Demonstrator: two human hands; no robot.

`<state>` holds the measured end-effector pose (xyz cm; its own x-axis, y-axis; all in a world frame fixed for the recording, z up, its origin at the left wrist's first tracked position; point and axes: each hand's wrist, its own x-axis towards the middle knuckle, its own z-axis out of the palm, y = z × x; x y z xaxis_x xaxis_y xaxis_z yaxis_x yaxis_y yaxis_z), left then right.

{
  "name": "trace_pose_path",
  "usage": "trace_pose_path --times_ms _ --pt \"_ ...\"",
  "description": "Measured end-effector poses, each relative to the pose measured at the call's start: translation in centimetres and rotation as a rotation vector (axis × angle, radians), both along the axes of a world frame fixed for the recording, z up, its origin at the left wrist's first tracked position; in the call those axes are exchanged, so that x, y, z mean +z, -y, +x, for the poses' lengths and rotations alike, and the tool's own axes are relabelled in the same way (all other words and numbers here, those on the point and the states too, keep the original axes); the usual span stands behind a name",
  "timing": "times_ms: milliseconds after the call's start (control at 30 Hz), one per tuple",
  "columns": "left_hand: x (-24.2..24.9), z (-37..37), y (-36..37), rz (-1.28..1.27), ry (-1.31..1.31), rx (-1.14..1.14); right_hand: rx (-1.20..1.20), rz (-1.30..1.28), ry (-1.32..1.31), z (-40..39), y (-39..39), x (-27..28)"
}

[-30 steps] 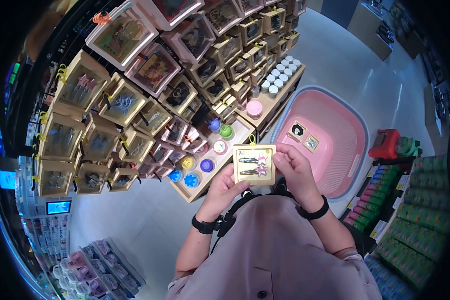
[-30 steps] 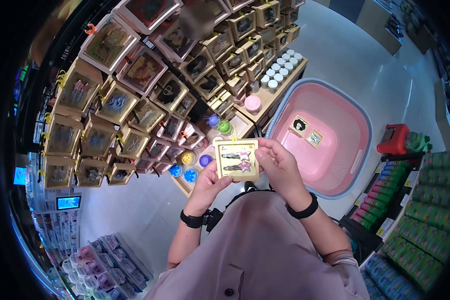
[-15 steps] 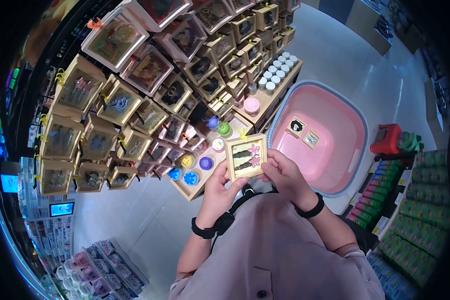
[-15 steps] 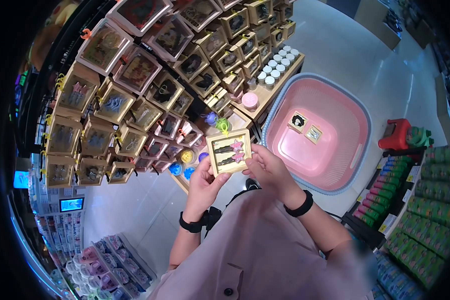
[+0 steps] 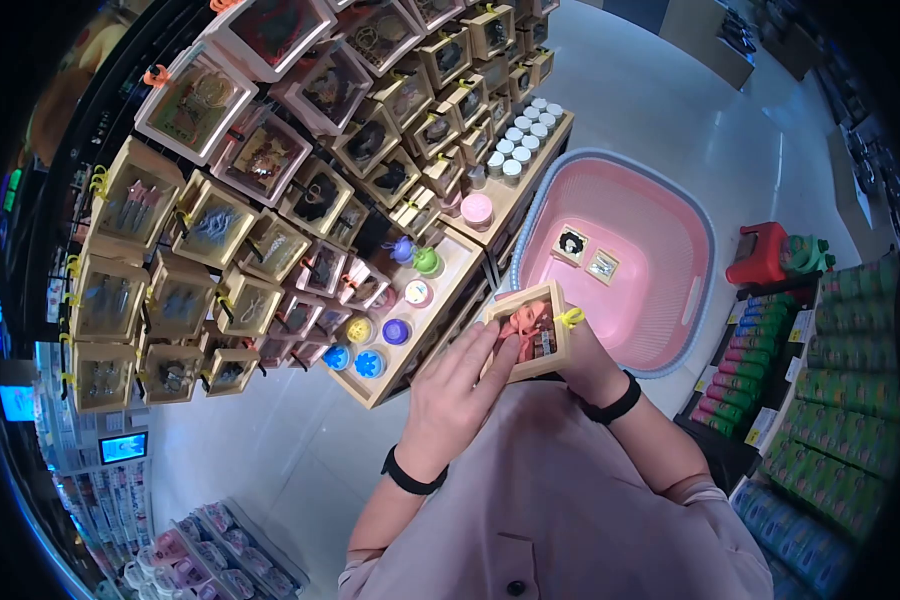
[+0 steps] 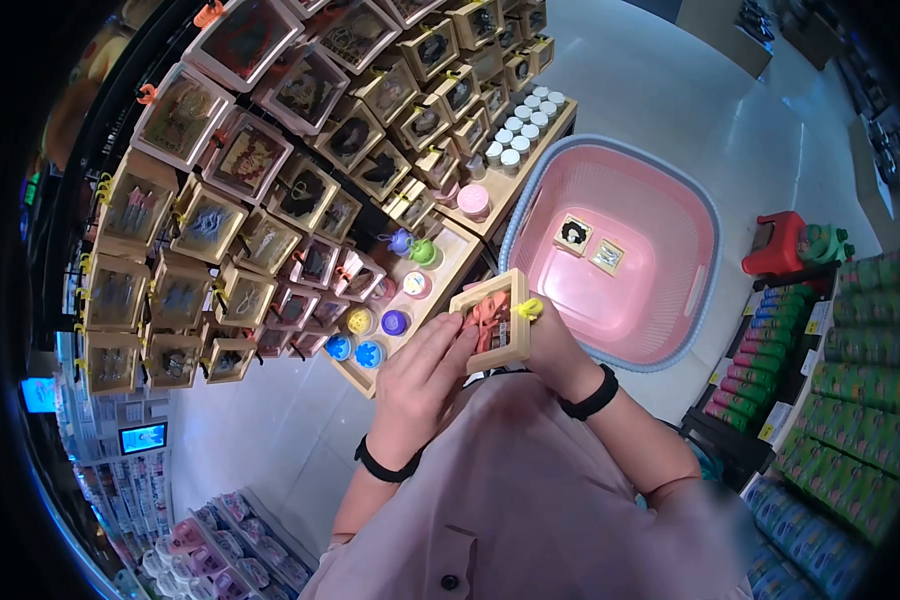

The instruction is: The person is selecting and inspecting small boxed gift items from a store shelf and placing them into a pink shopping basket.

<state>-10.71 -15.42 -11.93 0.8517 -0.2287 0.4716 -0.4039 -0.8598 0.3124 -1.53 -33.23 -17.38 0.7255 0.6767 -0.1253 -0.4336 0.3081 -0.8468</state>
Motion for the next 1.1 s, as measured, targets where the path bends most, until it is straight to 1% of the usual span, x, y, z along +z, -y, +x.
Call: trace_pose_path --times_ms 33,67,167,267,333,367,433,467,567,600,700,767,900,1033,1100 --pt "0.1 0.0 0.0 0.048 0.023 -0.008 0.012 0.078 -0.088 0.0 0.2 0.0" --pt "0.2 0.0 0.0 0.059 0.027 -0.009 0.001 -0.013 0.155 0.2 0.1 -0.1" --pt "0.4 -0.3 0.2 0.077 0.022 -0.011 -0.008 0.033 0.084 0.1 0.1 0.3" --pt "0.4 -0.5 0.2 0.049 -0.005 -0.016 -0.030 -0.018 0.087 -0.1 0.1 0.5" --pt "0.1 -0.5 0.0 0.019 -0.008 -0.024 -0.041 0.022 -0.038 -0.3 0.4 1.0" --pt "-0.1 -0.5 -0.2 -0.055 -0.022 -0.029 -0.040 0.044 -0.100 -0.4 0.3 1.2" --pt "-0.5 -0.6 -0.6 -0.183 -0.044 -0.017 -0.044 -0.016 -0.021 -0.3 0.3 0.6" --pt "-1.2 -0.8 -0.7 -0.303 -0.075 0.005 -0.040 -0.040 0.020 -0.3 0.0 0.3" --pt "-2.0 -1.1 -1.8 -0.509 -0.195 0.067 -0.105 -0.242 0.098 -0.8 -1.1 0.6" --pt "-2.7 -1.3 -2.3 -0.649 -0.267 0.111 -0.073 -0.320 0.166 -1.0 -1.1 0.2" --pt "-6.2 -1.9 -4.1 -1.109 -0.459 0.207 0.052 -0.360 0.074 -1.2 -1.5 -0.4" --pt "-7.3 -1.9 -5.4 -1.457 -0.555 0.237 0.051 -0.356 0.056 -1.5 -1.8 -0.2" --pt "-9.3 -1.5 -7.4 -1.782 -0.503 0.361 0.069 -0.370 0.068 -1.5 -1.9 -0.6" --pt "-11.1 -1.3 -9.2 -1.797 -0.411 0.459 0.100 -0.355 0.058 -1.3 -1.6 -1.4" --pt "-11.9 -0.7 -10.1 -1.785 -0.407 0.454 0.111 -0.364 0.050 -1.3 -1.6 -1.4"
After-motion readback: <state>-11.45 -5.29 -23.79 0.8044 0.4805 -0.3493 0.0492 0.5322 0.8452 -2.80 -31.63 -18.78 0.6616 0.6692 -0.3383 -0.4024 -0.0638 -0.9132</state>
